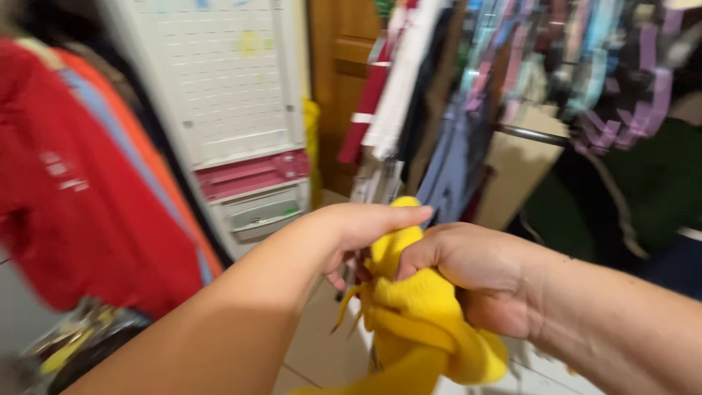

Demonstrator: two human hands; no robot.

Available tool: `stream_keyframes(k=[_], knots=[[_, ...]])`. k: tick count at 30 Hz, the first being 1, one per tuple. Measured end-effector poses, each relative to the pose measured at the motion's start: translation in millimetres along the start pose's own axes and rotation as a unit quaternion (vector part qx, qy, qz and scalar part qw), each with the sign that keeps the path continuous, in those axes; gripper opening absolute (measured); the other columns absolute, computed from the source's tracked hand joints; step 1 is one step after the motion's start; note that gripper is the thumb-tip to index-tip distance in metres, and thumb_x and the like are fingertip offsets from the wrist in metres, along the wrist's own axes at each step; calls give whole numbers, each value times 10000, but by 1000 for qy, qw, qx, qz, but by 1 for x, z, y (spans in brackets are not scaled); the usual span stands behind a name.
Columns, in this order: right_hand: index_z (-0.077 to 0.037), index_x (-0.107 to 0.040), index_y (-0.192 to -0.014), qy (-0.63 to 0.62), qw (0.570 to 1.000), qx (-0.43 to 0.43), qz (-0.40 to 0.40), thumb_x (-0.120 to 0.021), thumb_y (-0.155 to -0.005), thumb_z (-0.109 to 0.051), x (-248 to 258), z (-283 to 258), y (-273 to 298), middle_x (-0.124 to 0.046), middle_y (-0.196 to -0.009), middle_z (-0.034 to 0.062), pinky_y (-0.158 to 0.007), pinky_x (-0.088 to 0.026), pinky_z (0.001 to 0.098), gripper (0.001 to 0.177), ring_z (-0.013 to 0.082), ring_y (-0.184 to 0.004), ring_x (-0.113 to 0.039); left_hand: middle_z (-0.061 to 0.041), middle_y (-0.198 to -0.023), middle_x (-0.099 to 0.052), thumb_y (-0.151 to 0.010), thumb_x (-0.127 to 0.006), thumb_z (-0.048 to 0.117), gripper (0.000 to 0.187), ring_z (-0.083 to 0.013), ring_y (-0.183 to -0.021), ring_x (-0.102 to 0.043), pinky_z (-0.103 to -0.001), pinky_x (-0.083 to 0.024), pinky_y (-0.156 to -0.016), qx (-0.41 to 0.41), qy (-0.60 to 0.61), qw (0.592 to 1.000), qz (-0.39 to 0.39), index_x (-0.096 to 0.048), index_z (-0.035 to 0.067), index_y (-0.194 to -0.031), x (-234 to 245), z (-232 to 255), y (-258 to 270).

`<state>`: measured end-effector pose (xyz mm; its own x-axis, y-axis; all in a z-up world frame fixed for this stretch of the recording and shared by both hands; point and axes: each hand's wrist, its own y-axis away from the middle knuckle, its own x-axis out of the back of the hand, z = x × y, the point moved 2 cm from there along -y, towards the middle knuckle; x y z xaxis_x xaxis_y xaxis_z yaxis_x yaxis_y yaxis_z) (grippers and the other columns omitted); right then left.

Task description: The person removes various garments from a metal clothes rack and hangs them inside a white plastic wardrobe. The person handles pants, shirts, and hoodies one by one, placing them on the wardrobe's internal rod.

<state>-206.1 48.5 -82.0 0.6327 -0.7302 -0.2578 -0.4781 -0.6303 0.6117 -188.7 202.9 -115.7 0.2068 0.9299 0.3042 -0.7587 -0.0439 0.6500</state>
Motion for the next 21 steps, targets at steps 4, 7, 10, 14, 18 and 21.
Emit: stream_keyframes(k=[4, 7, 10, 14, 18, 21], knots=[[11, -719, -1104, 152, 987, 13, -40, -611, -740, -9, -23, -25, -16, -783, -967, 164, -787, -598, 407, 380, 278, -821, -756, -16, -975, -757, -749, -716, 676, 531, -200, -846, -664, -413, -468, -821, 2, 174, 982, 69, -759, 242, -1051, 37, -41, 11], [0, -714, -1133, 244, 968, 42, -42, -621, -754, 29, -46, -47, -33, -783, -968, 153, -792, -595, 395, 391, 261, -841, -759, 27, -978, -739, -798, -730, 606, 421, -188, -874, -645, -403, -461, -830, 7, 275, 957, 95, -744, 263, -1042, 68, -65, 23], [-14, -718, -1149, 320, 940, 89, -73, -633, -770, 41, -79, -63, -50, -786, -984, 124, -804, -589, 364, 393, 230, -874, -754, 41, -991, -775, -840, -711, 464, 290, -176, -967, -710, -409, -514, -838, -19, 389, 909, 148, -752, 258, -1040, 97, -83, 38], [-49, -732, -1157, 430, 877, 187, -109, -667, -769, 2, -125, -81, -80, -803, -1009, 74, -816, -587, 326, 397, 183, -911, -755, -18, -975, -784, -840, -745, 340, 277, -203, -916, -735, -415, -546, -771, -63, 444, 854, 263, -760, 180, -1066, 142, -95, 57], [-115, -698, -1219, 598, 718, 353, -44, -734, -809, -141, -171, -99, -116, -796, -1004, 92, -847, -566, 336, 412, 206, -934, -751, -147, -949, -784, -824, -744, 196, 293, -304, -813, -773, -473, -613, -672, -163, 471, 796, 345, -727, 7, -1047, 190, -106, 74], [-129, -686, -1230, 609, 668, 427, -27, -738, -838, -225, -211, -115, -144, -782, -1010, 98, -861, -548, 352, 407, 223, -957, -740, -171, -943, -778, -824, -735, 182, 307, -315, -778, -769, -462, -612, -632, -196, 454, 768, 407, -723, -43, -1033, 234, -116, 87]])
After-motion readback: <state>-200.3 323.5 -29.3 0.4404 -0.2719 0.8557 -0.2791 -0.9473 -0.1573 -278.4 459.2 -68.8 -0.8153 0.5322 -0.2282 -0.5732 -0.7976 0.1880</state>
